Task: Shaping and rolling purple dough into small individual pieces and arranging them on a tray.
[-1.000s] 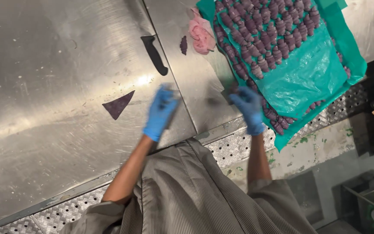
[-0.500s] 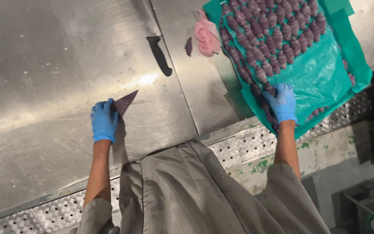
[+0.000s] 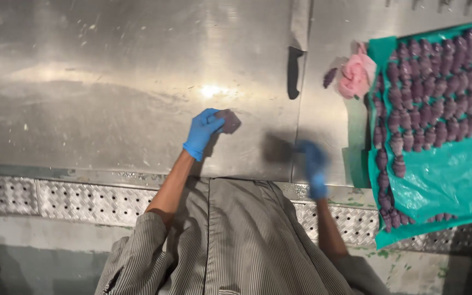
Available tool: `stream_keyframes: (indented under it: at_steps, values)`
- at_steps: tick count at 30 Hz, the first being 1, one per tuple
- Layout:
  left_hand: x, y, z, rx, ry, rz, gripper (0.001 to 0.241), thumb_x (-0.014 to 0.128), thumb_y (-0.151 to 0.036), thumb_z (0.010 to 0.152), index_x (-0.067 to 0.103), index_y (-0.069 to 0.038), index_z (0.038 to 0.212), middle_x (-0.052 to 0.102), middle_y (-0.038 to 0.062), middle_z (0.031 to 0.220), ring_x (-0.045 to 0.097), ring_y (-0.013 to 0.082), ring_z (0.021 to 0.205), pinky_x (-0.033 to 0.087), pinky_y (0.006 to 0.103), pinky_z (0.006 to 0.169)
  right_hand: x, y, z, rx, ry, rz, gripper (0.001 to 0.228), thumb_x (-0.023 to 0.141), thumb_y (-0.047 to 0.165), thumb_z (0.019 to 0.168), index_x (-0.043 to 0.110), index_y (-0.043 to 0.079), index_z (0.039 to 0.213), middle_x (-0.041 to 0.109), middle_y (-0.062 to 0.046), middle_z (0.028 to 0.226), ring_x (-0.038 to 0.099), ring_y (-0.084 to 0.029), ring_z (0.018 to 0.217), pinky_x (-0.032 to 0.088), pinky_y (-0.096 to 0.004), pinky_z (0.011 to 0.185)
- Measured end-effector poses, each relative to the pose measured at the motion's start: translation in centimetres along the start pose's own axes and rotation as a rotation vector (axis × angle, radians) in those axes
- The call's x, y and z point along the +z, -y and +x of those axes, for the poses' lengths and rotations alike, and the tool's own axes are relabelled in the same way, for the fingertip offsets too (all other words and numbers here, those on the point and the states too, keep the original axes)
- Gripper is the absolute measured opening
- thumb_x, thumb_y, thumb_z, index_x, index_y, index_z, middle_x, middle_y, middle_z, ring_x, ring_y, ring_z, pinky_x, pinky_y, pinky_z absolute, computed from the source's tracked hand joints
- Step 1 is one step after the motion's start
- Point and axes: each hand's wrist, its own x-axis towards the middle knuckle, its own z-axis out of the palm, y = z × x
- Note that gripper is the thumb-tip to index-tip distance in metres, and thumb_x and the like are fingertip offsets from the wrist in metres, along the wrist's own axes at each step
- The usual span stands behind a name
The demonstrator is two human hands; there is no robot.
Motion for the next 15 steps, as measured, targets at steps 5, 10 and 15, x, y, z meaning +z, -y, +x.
stream_keyframes:
  at_steps: [5, 10, 15]
  values:
    - [0.9, -1.1, -4.8, -0.042, -0.008, -0.497, 0.02, 0.065, -0.001, 0.096, 0.065, 0.003, 0.116, 0.07, 0.007, 0.099, 0.071, 0.0156, 0.09, 0.061, 0.0301, 0.084, 16.7, 9.7, 6.9, 0.79, 0.469, 0.971, 0.071, 0.025, 0.053, 0.106, 0.059, -0.002, 0.135, 0.068, -0.013, 0.131, 0.064, -0.026, 0.121, 0.045, -0.042, 0.11]
    - [-1.8, 0.2, -7.5, -0.104, -0.13, -0.712, 0.022, 0.06, -0.006, 0.098, 0.061, 0.003, 0.117, 0.072, 0.011, 0.108, 0.073, 0.0198, 0.095, 0.062, 0.0359, 0.087, 23.8, 12.2, 10.2, 0.66, 0.489, 1.07, 0.051, 0.042, 0.035, 0.111, 0.056, -0.008, 0.134, 0.067, -0.016, 0.132, 0.063, -0.026, 0.125, 0.045, -0.038, 0.114]
    - [-4.7, 6.7, -7.8, 0.008, -0.305, -0.735, 0.022, 0.061, -0.008, 0.098, 0.063, 0.002, 0.117, 0.071, 0.008, 0.106, 0.07, 0.0168, 0.093, 0.062, 0.0326, 0.083, 29.1, 11.5, 11.4, 0.585, 0.514, 0.779, 0.037, 0.059, 0.017, 0.103, 0.062, -0.013, 0.126, 0.072, -0.02, 0.116, 0.073, -0.024, 0.104, 0.057, -0.035, 0.097]
